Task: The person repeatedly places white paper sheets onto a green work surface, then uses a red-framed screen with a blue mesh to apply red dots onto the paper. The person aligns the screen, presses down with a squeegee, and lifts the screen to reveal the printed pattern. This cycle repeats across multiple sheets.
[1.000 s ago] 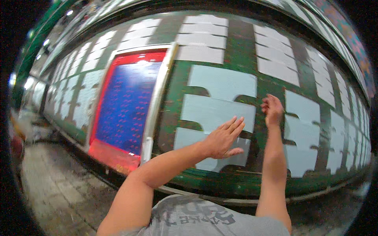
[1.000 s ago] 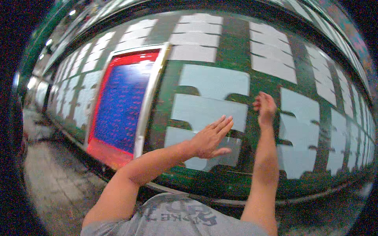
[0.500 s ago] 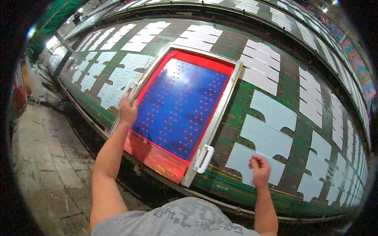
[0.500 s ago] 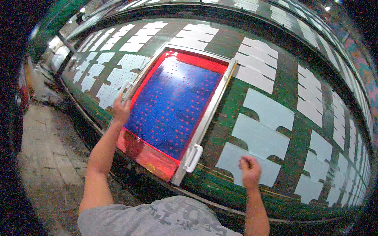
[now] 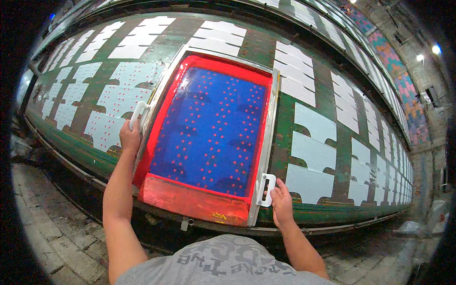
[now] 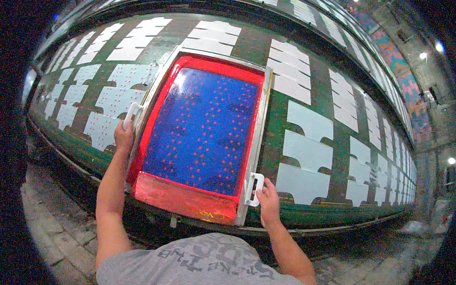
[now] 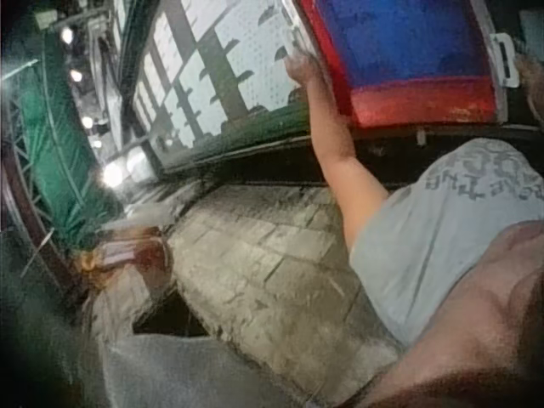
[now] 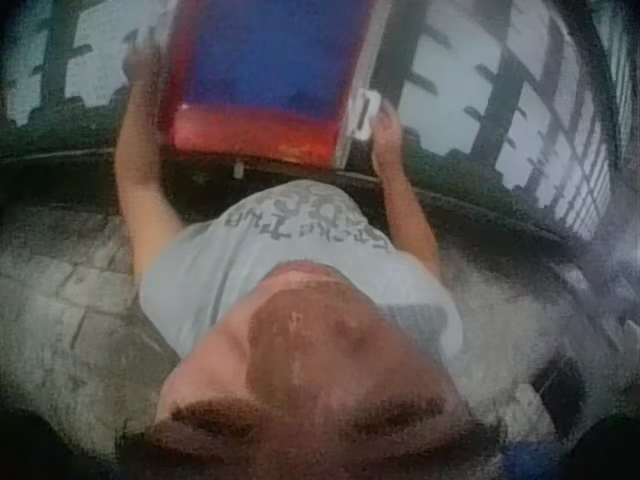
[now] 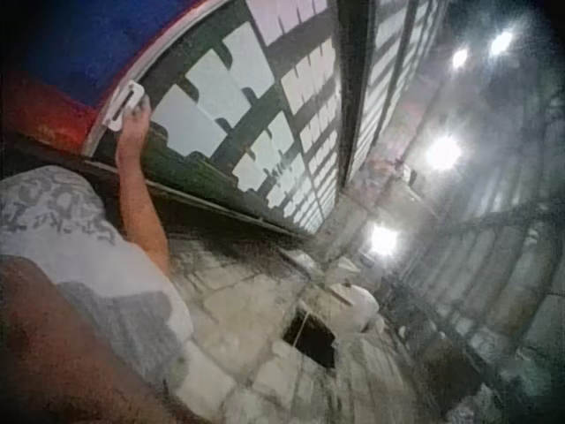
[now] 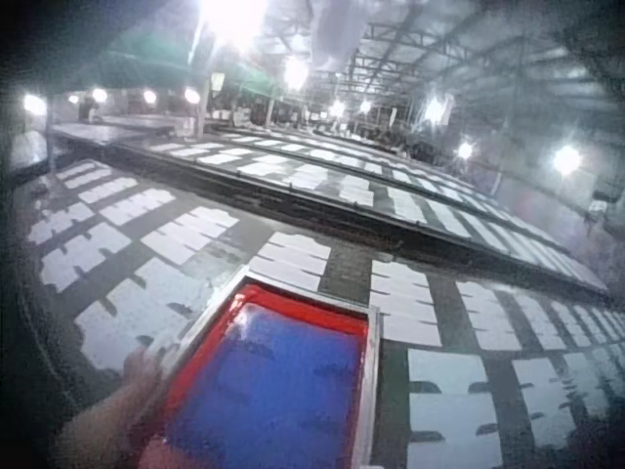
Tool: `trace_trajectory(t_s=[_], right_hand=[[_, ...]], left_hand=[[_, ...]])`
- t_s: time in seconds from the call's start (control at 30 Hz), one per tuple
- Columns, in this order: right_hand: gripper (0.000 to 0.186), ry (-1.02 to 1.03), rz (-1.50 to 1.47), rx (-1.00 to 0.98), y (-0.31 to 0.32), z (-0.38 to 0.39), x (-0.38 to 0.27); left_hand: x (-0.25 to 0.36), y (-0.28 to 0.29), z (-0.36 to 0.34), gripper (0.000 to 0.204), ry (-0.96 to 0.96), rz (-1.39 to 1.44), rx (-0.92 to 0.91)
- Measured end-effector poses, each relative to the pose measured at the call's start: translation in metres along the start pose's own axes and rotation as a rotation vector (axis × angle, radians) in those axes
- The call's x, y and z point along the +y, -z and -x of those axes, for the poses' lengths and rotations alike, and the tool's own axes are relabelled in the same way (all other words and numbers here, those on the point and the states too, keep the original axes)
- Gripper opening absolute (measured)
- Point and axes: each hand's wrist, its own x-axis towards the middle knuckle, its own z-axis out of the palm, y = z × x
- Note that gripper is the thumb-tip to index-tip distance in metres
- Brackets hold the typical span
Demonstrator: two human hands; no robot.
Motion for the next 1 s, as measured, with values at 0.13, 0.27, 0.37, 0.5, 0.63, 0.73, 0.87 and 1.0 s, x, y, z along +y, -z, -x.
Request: trace_trajectory(t_s=[0.13, 0.27, 0.37, 0.5, 0.63, 0.73, 0.87, 1.0], right_hand=[[0.073, 0.017, -0.002, 0.01, -0.013, 0.003, -0.01], [0.078, 0.096, -0.007, 0.001, -0.025, 0.016, -0.023], [0.079, 0.198, 0.018, -0.014, -0.031, 0.032, -0.036], [0.082, 0.282, 0.081, -0.045, -0.033, 0.04, -0.052], [0.084, 0.3, 0.059, -0.026, -0.023, 0.039, -0.055], [0.077, 0.319, 0.043, 0.023, 0.003, 0.033, -0.06], [0.079, 0.407, 0.078, 0.061, 0.05, 0.008, -0.068], [0.076, 0.402, 0.118, 0.133, 0.123, -0.012, -0.072]], left_hand=[[-0.004, -0.006, 0.0, 0.043, -0.022, -0.094, 0.046], [-0.003, -0.005, -0.002, 0.044, -0.018, -0.056, 0.018], [-0.008, -0.005, -0.005, 0.044, -0.005, -0.076, 0.002], [-0.014, -0.001, -0.018, 0.045, -0.04, -0.022, 0.019], [0.009, 0.005, -0.02, 0.044, -0.005, 0.204, -0.066], [0.048, 0.012, -0.012, 0.041, 0.105, 0.406, -0.151], [0.106, -0.007, 0.006, 0.039, 0.146, 0.546, -0.118], [0.156, -0.039, 0.05, 0.041, 0.148, 0.615, -0.175]])
